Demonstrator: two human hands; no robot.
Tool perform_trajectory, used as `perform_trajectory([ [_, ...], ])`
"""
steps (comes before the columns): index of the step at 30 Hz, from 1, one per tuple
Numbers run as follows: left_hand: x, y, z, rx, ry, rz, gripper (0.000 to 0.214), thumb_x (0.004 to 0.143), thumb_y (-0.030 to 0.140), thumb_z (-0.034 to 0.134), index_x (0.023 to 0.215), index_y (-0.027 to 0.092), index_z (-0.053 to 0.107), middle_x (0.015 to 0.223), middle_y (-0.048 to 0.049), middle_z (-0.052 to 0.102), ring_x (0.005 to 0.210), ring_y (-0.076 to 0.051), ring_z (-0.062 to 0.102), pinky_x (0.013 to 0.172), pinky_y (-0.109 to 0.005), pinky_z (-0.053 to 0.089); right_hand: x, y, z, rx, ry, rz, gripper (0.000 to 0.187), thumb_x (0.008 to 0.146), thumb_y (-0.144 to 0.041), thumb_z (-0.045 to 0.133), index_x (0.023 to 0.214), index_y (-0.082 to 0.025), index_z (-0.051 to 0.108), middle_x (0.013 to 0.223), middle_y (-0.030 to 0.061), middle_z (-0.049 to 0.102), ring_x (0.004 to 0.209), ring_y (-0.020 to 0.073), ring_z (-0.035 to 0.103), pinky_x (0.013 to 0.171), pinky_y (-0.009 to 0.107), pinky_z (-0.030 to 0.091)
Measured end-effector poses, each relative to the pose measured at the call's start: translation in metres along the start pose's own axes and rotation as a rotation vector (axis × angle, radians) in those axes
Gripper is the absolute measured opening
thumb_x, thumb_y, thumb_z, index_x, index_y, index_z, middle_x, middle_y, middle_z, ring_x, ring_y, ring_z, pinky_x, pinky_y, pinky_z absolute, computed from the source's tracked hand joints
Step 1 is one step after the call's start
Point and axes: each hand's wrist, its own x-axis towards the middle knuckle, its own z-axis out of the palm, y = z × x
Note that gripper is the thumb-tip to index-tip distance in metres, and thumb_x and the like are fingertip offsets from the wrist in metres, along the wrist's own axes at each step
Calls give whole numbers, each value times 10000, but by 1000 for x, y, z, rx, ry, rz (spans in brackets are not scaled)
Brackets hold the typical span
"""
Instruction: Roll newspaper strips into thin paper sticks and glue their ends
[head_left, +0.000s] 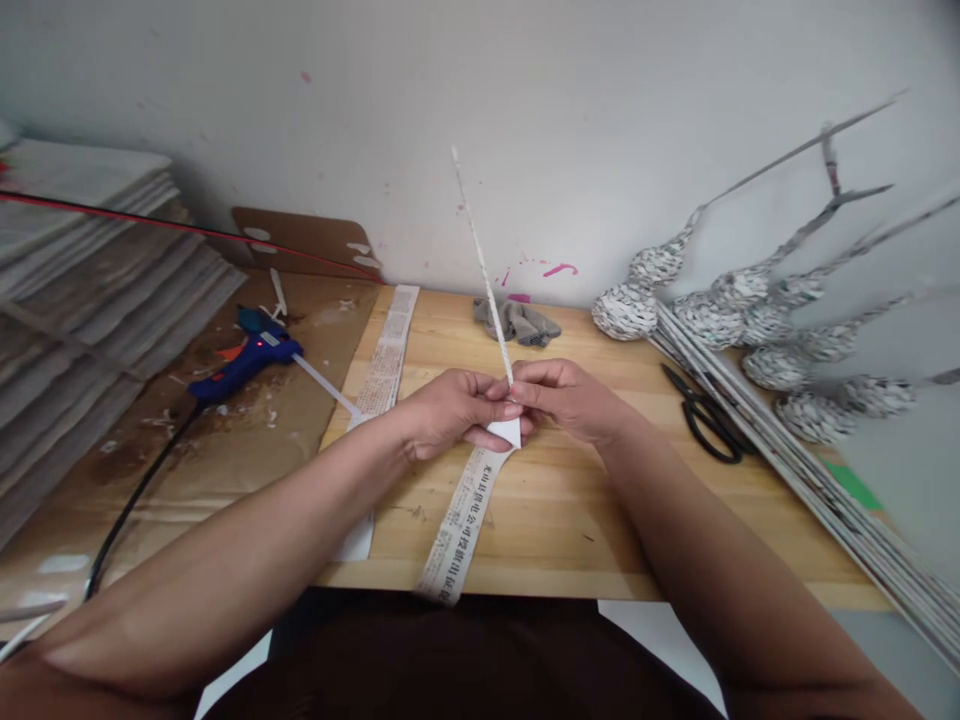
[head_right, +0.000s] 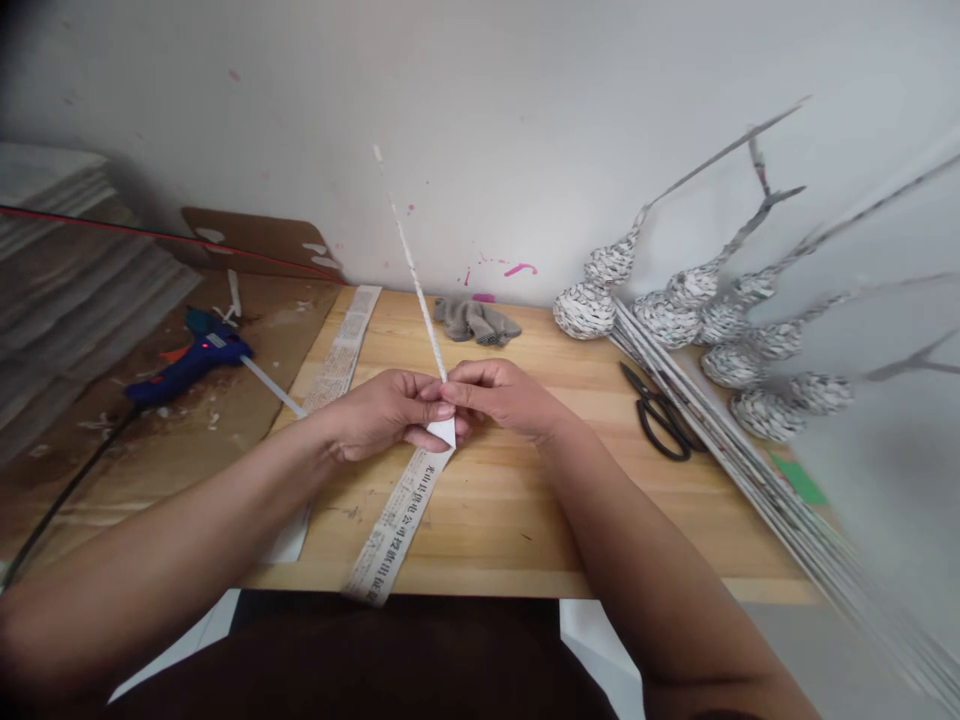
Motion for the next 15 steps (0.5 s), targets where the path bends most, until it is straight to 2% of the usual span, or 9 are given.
perform_trajectory([
  [3, -1, -1, 2, 39, 30, -2, 216, 695, 246, 782, 870, 137, 718, 874, -93, 724, 822, -167, 684, 713, -277, 569, 1, 2, -3, 5, 35, 41, 304, 795, -427, 668, 895, -143, 710, 592, -6, 605, 496, 80, 500, 482, 211, 352],
  [9, -2, -4, 4, 149, 24, 27, 223, 717, 299, 761, 891, 161, 739, 907, -90, 720, 885, -169, 660, 744, -269, 549, 3, 4, -3, -11, 100, 77, 308, 759, -429, 704, 833, -130, 723, 559, -8, 590, 471, 75, 459, 446, 209, 317],
  [15, -2, -6, 6, 167, -4, 30, 227, 746, 304, 732, 927, 167, 738, 954, -101, 715, 926, -176, 649, 761, -276, 541, 4, 9, -6, 3, 123, 93, 253, 768, -396, 699, 786, -144, 708, 531, -15, 594, 444, 72, 452, 435, 210, 301],
])
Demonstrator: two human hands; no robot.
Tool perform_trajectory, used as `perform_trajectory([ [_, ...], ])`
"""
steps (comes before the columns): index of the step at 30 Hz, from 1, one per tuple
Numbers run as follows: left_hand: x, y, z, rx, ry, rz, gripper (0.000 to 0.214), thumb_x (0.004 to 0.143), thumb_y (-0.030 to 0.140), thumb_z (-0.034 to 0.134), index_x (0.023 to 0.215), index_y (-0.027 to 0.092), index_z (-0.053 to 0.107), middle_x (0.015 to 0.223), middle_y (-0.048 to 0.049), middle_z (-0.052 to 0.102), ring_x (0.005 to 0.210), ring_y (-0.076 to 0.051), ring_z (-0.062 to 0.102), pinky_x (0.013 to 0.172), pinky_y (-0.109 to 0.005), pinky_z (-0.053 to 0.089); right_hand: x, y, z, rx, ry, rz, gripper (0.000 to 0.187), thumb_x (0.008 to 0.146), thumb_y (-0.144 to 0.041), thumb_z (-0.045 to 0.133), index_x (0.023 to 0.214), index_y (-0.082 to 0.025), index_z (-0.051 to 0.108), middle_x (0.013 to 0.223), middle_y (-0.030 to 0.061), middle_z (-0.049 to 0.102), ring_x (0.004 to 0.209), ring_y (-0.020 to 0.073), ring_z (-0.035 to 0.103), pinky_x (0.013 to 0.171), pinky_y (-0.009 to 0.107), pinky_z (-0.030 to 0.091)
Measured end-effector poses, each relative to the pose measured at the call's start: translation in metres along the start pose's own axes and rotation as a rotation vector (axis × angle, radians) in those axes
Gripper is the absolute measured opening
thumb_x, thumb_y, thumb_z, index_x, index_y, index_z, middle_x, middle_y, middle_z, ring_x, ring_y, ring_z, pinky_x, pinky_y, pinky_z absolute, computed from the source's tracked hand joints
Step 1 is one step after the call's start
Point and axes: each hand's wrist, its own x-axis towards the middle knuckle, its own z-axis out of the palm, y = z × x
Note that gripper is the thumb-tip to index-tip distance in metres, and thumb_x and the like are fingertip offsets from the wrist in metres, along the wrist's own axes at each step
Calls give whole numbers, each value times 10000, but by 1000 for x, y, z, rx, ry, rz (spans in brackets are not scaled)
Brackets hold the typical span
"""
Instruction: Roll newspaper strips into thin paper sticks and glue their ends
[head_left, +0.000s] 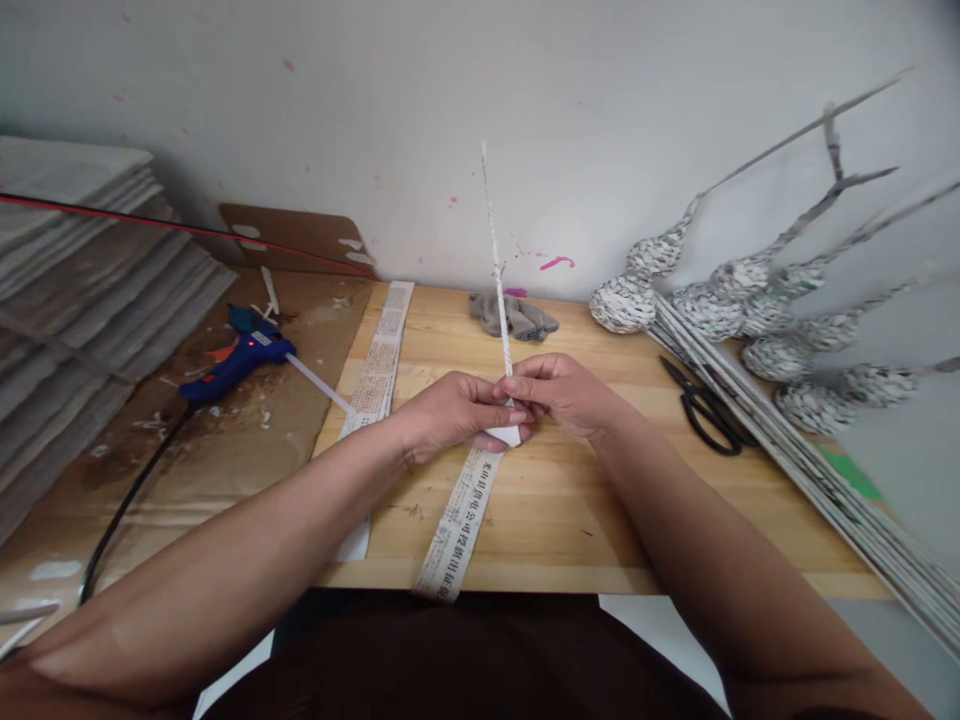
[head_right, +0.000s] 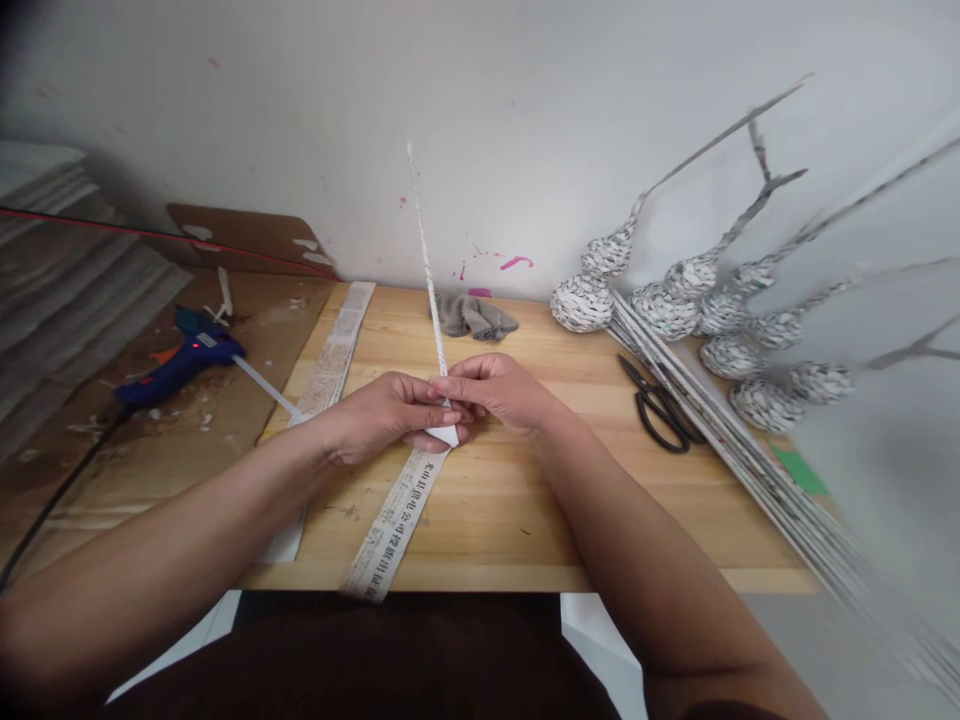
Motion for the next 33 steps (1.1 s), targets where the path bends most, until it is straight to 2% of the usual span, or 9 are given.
perform_trajectory([
  [7, 1, -2, 4, -84, 12, -43, 247, 706, 229, 766, 935, 148, 724, 883, -101, 722, 860, -182, 673, 707, -284, 553, 2, 0, 0, 60, -18, -4, 262, 753, -391, 706, 721, -133, 678, 462, -31, 547, 420, 60, 417, 422, 200, 268],
  [12, 2, -5, 7, -135, 26, -27, 266, 696, 229, 777, 937, 128, 724, 878, -110, 723, 831, -168, 675, 768, -309, 546, 2, -2, 2, 97, 20, 11, 258, 723, -384, 730, 701, -136, 663, 447, -44, 521, 404, 51, 379, 410, 195, 251],
  [17, 2, -5, 8, -94, 1, 14, 243, 732, 248, 748, 939, 122, 725, 866, -108, 724, 715, -123, 652, 713, -275, 529, 2, -3, 5, 109, 33, -6, 313, 690, -384, 760, 616, -152, 564, 420, -49, 509, 386, 56, 394, 393, 189, 240],
  [22, 1, -7, 9, -52, 7, 28, 207, 771, 245, 708, 952, 145, 722, 883, -99, 725, 735, -129, 658, 736, -286, 523, 0, -4, 6, 83, 89, -48, 352, 697, -398, 757, 614, -174, 497, 421, -58, 510, 377, 63, 415, 380, 186, 248],
  [25, 2, -7, 9, -60, -4, 21, 158, 778, 221, 697, 904, 129, 725, 877, -99, 721, 723, -122, 653, 737, -281, 519, -2, -6, 2, 27, -18, -39, 293, 791, -433, 661, 729, -153, 602, 460, -45, 530, 412, 63, 425, 410, 190, 277],
  [28, 2, -6, 9, -70, -27, 4, 159, 779, 203, 693, 915, 128, 726, 880, -99, 721, 747, -124, 657, 749, -277, 514, -2, -6, -3, 1, -106, -27, 285, 818, -414, 636, 841, -132, 663, 488, -33, 554, 433, 64, 423, 428, 195, 275],
  [33, 1, -4, 9, -53, -53, 10, 175, 785, 178, 684, 949, 134, 724, 862, -91, 721, 680, -97, 629, 712, -263, 498, -1, -3, -6, 43, -73, -13, 263, 779, -386, 687, 703, -145, 613, 461, -47, 520, 402, 52, 369, 410, 196, 237],
])
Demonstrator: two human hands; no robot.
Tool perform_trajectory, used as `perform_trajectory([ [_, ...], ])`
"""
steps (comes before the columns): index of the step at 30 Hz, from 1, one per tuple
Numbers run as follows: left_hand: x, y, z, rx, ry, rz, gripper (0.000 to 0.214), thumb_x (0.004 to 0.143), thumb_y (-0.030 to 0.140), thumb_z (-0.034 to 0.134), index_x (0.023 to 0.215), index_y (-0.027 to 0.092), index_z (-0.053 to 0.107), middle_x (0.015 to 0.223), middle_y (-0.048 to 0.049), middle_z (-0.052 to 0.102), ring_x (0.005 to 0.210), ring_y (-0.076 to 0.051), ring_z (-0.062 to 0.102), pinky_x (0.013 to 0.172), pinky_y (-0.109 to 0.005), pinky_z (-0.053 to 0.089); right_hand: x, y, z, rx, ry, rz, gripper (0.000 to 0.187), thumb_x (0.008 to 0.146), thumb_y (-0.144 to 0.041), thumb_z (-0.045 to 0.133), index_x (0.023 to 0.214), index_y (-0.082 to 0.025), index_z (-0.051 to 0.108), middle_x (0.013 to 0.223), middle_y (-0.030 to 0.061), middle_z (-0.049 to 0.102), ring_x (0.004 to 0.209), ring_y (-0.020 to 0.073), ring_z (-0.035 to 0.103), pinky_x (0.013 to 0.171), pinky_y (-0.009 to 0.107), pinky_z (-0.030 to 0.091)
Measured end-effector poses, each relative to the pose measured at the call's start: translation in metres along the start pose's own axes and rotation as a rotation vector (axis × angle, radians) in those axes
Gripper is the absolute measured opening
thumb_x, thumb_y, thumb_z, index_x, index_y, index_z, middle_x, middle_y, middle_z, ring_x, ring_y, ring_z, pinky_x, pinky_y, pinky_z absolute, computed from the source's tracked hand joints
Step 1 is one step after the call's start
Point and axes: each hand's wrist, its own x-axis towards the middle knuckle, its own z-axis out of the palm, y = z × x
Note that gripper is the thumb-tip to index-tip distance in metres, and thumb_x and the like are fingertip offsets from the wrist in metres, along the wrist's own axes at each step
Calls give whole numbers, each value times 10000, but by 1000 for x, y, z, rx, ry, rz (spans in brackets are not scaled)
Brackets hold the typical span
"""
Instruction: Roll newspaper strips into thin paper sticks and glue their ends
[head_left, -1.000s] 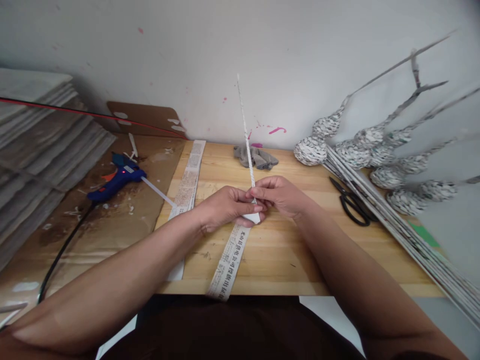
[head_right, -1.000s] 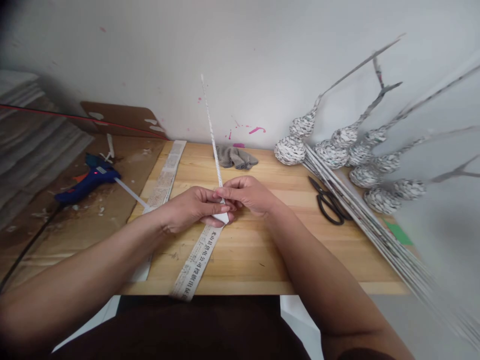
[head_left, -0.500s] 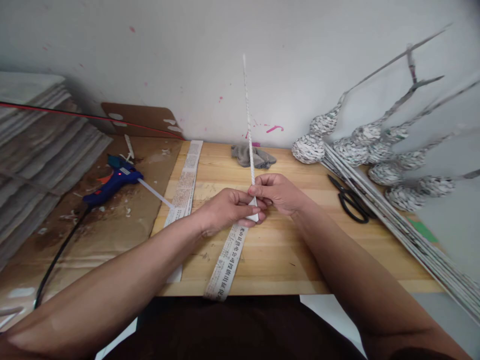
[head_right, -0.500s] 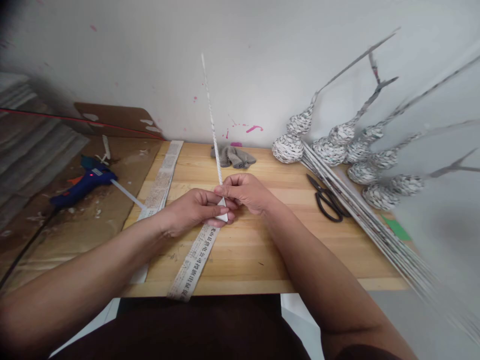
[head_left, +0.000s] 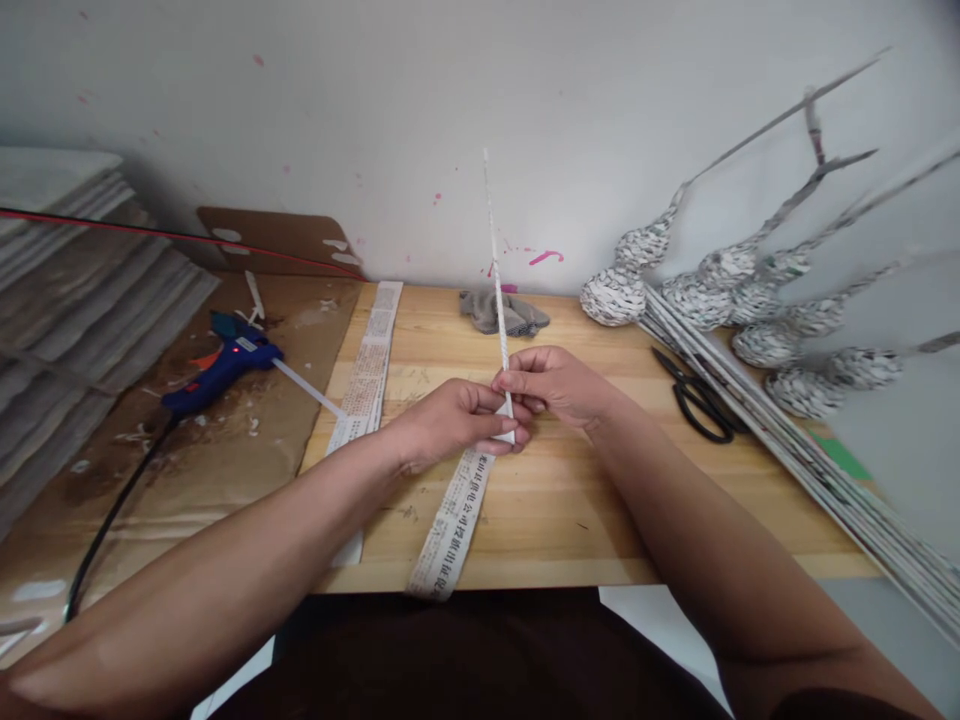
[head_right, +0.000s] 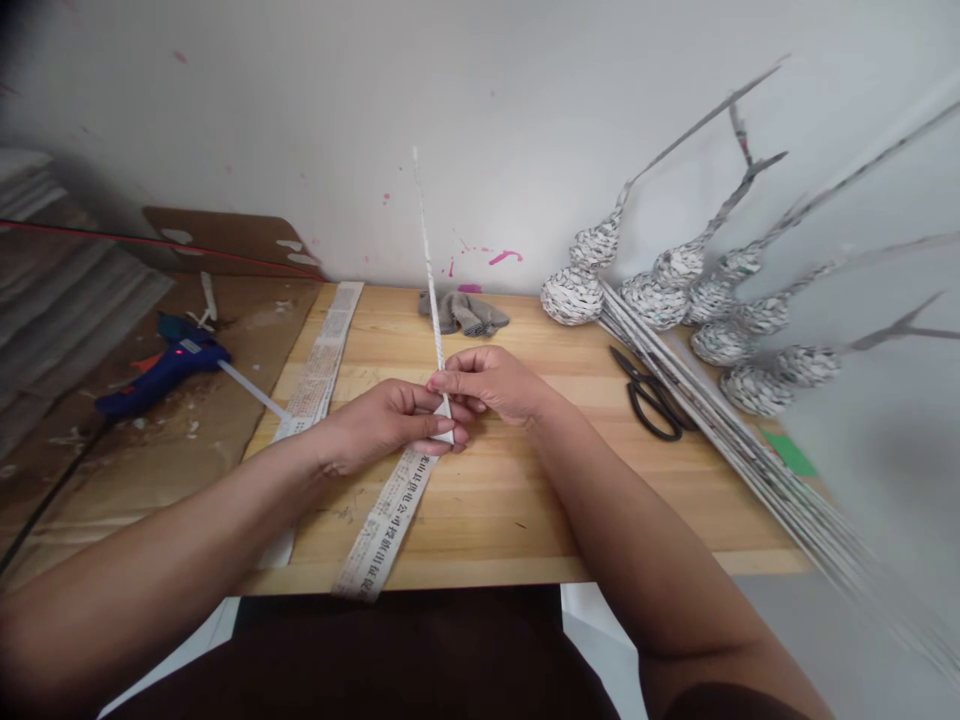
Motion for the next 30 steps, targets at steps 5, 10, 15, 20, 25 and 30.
perform_trajectory([
  [5, 0, 0, 1, 21, -16, 17, 113, 795, 184, 674, 868, 112, 724, 756, -62, 694, 566, -67, 549, 611, -234, 449, 0, -2, 5, -3, 46, 13, 286, 751, -377, 720, 657, -146, 580, 443, -59, 495, 388, 44, 351, 389, 189, 228],
  [10, 0, -2, -1, 20, -47, 2, 127, 814, 202, 658, 855, 98, 717, 765, -67, 689, 555, -65, 542, 600, -241, 445, 1, -1, 10, 38, 48, 22, 333, 725, -391, 741, 630, -154, 526, 439, -58, 520, 370, 47, 388, 367, 175, 252],
  [15, 0, -2, -3, -26, -43, -19, 156, 794, 203, 683, 911, 104, 713, 818, -88, 708, 621, -90, 589, 657, -269, 476, 0, 0, 4, 19, -48, -7, 278, 804, -396, 659, 810, -118, 652, 486, -41, 555, 395, 46, 393, 381, 175, 260],
  [20, 1, -3, -4, -8, -53, -17, 188, 791, 220, 690, 934, 99, 706, 833, -100, 713, 662, -105, 617, 686, -276, 488, 1, 2, 4, 45, -32, 6, 268, 768, -359, 708, 680, -138, 583, 443, -51, 533, 373, 40, 366, 366, 167, 240],
  [25, 1, -1, -4, 6, -20, -13, 183, 785, 232, 698, 914, 102, 708, 829, -95, 710, 710, -124, 636, 715, -292, 506, 2, 1, 12, 65, 102, -44, 338, 734, -376, 738, 624, -166, 497, 424, -54, 535, 359, 62, 439, 363, 173, 295],
  [30, 0, -2, -5, 5, -16, -15, 227, 789, 264, 696, 957, 113, 708, 864, -102, 711, 767, -147, 650, 732, -311, 522, 1, 2, 6, 29, 32, -23, 276, 783, -402, 683, 804, -132, 631, 487, -39, 566, 392, 57, 443, 377, 177, 282],
])
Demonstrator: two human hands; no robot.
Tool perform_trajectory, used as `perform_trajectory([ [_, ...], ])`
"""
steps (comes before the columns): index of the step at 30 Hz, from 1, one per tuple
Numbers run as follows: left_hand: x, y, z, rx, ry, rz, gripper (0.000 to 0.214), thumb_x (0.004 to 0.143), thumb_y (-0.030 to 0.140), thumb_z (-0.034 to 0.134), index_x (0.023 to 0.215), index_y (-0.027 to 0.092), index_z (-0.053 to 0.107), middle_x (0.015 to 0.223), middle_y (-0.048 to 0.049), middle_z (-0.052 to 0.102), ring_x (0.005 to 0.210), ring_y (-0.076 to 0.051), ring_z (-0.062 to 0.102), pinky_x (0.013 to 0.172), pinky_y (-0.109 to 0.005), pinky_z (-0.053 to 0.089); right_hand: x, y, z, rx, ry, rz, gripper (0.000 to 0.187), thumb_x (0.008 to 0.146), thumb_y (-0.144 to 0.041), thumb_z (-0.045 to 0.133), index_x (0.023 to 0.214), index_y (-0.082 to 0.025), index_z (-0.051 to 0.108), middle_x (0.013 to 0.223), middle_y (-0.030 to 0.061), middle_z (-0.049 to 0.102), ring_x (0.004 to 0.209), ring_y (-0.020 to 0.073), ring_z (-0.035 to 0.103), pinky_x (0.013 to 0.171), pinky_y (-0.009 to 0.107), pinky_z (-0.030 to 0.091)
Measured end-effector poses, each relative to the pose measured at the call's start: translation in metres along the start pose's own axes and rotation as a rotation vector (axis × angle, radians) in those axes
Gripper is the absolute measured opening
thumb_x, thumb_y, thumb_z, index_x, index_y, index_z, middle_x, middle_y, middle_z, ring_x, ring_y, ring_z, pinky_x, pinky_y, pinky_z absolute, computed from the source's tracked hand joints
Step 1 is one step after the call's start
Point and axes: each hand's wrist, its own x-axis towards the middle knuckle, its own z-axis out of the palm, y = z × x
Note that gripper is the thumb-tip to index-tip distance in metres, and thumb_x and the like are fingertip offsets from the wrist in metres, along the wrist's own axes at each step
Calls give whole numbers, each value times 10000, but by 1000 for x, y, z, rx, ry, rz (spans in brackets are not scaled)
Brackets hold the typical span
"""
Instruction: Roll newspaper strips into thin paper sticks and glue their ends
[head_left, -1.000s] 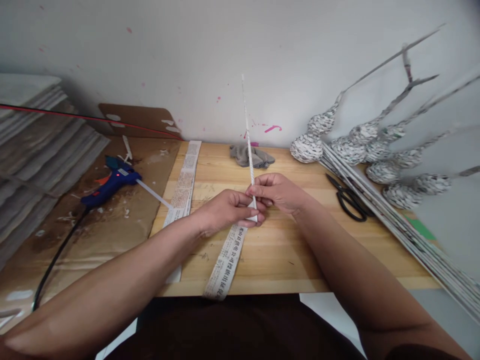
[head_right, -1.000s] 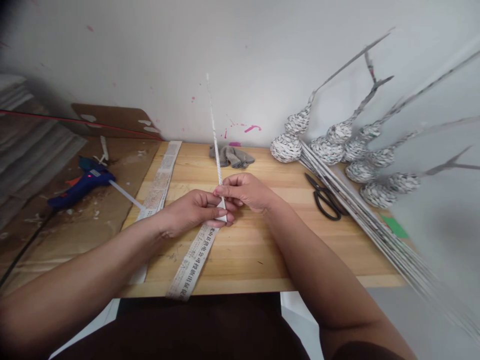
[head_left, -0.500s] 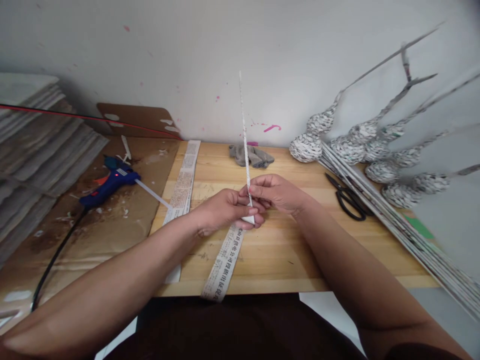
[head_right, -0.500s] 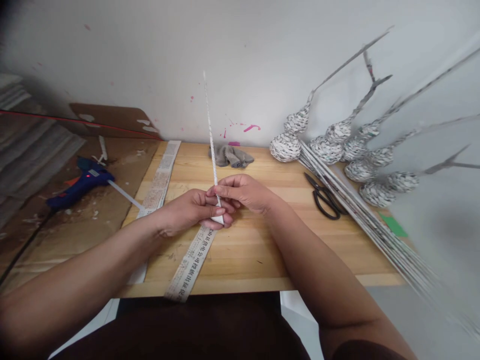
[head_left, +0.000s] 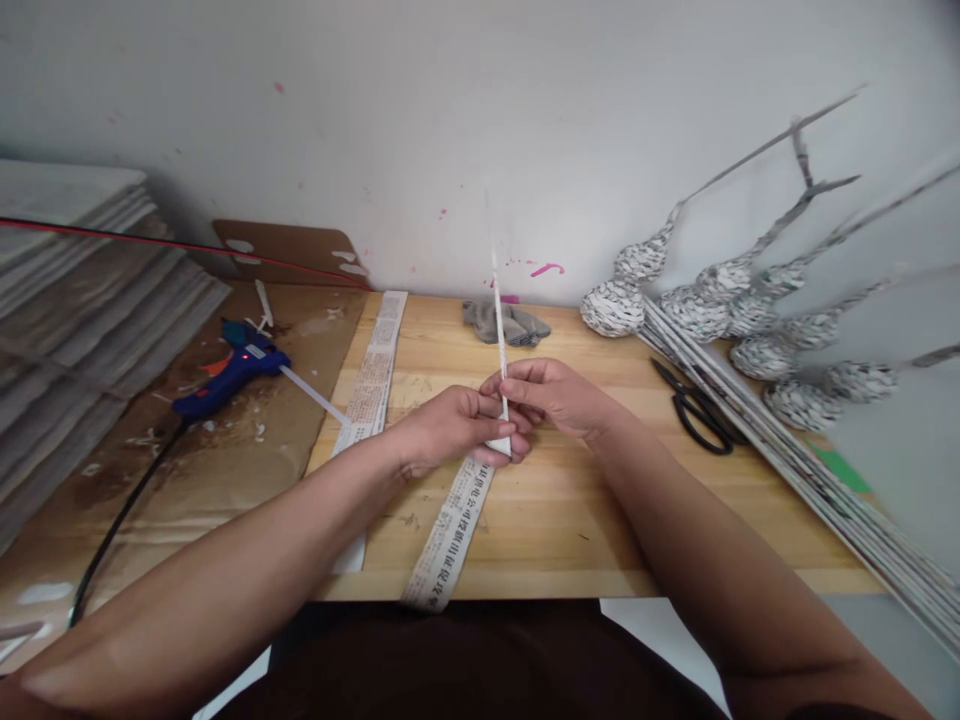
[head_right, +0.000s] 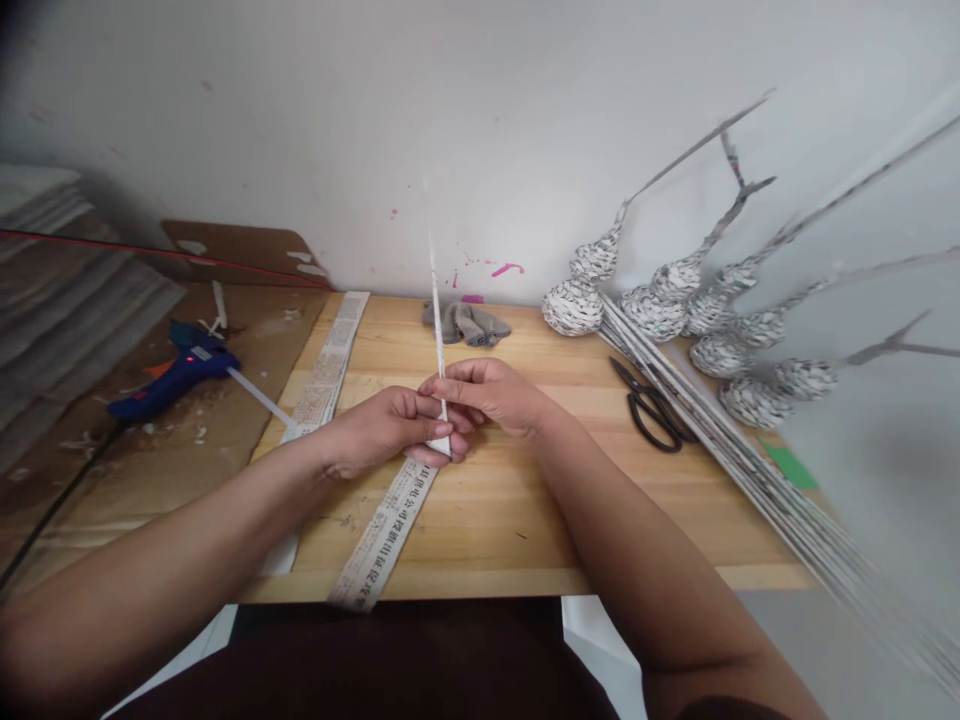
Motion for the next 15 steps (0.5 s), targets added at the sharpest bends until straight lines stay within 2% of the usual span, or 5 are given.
perform_trajectory([
  [3, 0, 0, 0, 0, -11, -5, 250, 788, 265, 695, 991, 119, 702, 906, -111, 710, 856, -174, 660, 781, -336, 528, 1, 3, -3, 21, -24, 4, 256, 781, -380, 686, 778, -129, 636, 460, -49, 528, 390, 54, 426, 382, 179, 267],
  [6, 0, 0, 1, 8, -13, -8, 237, 782, 257, 701, 968, 111, 703, 907, -115, 712, 854, -176, 666, 782, -336, 535, 3, 4, -1, 70, 53, 4, 308, 722, -367, 739, 626, -156, 536, 404, -73, 457, 353, 47, 377, 357, 177, 220],
  [9, -1, 0, 1, 15, -16, -22, 236, 781, 261, 702, 956, 102, 704, 905, -125, 716, 851, -186, 672, 779, -343, 543, 2, 1, -1, 88, 95, -1, 347, 686, -379, 764, 609, -165, 501, 413, -79, 458, 342, 35, 329, 350, 175, 201],
  [13, 0, 0, 0, 20, -14, -14, 233, 792, 251, 689, 969, 100, 705, 910, -123, 713, 875, -189, 668, 792, -344, 546, -1, -1, -5, 4, -51, 13, 277, 769, -397, 693, 766, -128, 628, 492, -25, 566, 396, 51, 394, 394, 188, 257],
  [15, 0, 0, 0, 31, -16, -12, 234, 797, 244, 683, 981, 102, 702, 919, -123, 711, 882, -189, 667, 796, -347, 547, 0, 0, -5, -15, -42, 19, 268, 762, -380, 705, 747, -124, 630, 473, -30, 551, 399, 52, 393, 400, 190, 259],
])
